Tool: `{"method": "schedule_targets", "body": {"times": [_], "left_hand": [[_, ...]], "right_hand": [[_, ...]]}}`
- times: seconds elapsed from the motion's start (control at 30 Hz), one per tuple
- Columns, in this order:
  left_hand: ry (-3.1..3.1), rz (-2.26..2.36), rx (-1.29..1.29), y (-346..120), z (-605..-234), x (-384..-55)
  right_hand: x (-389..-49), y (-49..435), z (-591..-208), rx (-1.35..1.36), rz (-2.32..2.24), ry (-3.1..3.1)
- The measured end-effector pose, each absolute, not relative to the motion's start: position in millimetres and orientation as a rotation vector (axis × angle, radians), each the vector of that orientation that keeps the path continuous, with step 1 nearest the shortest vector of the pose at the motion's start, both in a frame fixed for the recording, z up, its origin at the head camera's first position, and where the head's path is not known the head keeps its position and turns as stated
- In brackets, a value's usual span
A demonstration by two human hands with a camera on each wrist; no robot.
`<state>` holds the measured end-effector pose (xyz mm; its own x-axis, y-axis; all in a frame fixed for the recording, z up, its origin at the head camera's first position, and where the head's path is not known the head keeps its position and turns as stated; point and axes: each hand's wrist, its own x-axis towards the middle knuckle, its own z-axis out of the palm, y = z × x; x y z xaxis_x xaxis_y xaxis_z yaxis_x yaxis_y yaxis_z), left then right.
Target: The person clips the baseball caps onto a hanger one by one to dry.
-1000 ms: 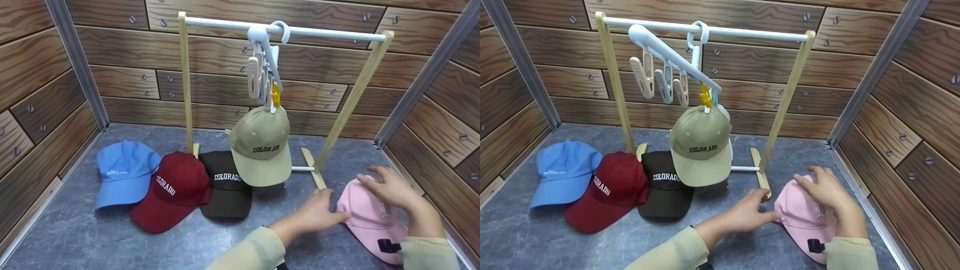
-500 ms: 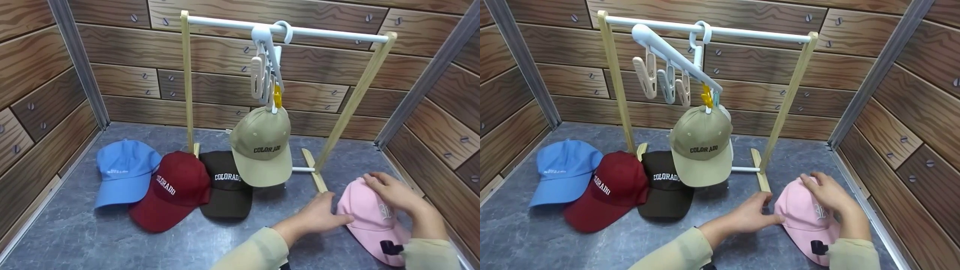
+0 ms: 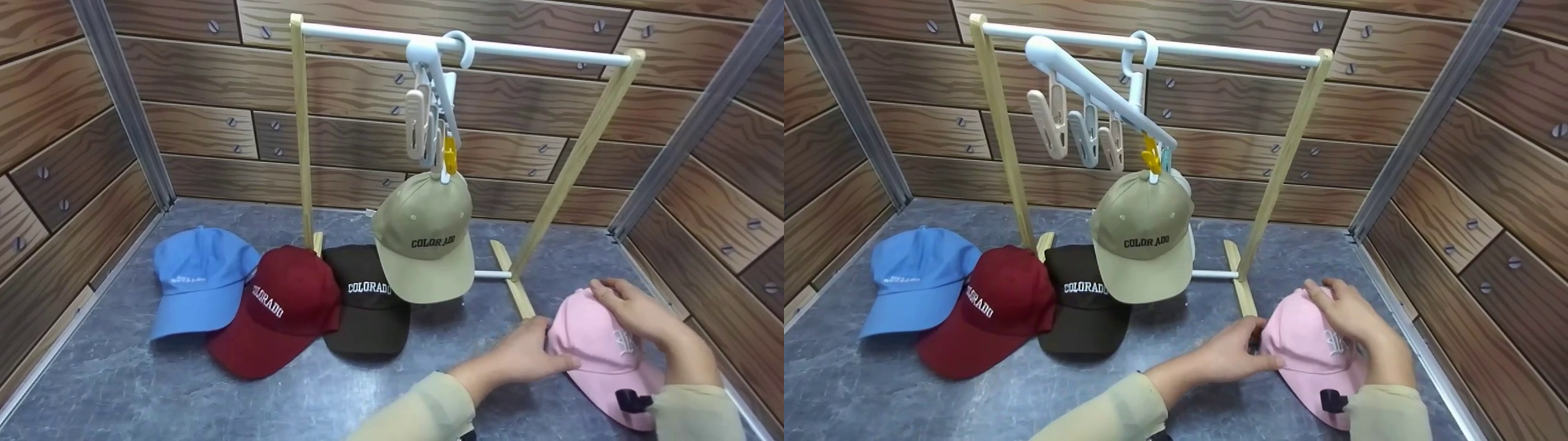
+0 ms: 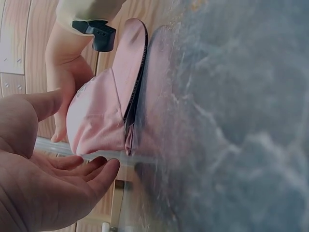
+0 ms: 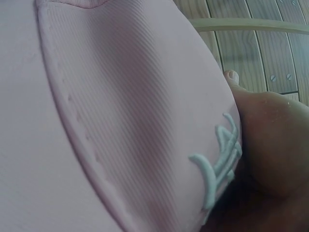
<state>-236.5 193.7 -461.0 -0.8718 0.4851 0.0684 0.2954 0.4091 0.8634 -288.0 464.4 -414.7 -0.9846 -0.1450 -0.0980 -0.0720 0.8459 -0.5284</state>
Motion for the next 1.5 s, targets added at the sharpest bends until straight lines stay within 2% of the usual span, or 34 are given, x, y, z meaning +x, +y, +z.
{"method": "schedule_targets", "body": {"times": [0.33, 0.73, 1.13, 1.5], "left_hand": [[2.484, 1.416, 0.795, 191, -465, -240], [2.504, 1.445, 0.687, 186, -468, -243], [2.478, 1.592, 0.783, 180, -471, -247], [2.355, 1.724, 0.636, 150, -471, -256]], "right_hand": [[-291, 447, -418, -0.254, -0.765, 2.933], [-290, 424, -418, -0.275, -0.758, 2.926], [-287, 406, -415, -0.314, -0.776, 2.943], [-286, 387, -415, -0.425, -0.84, 2.909]]}}
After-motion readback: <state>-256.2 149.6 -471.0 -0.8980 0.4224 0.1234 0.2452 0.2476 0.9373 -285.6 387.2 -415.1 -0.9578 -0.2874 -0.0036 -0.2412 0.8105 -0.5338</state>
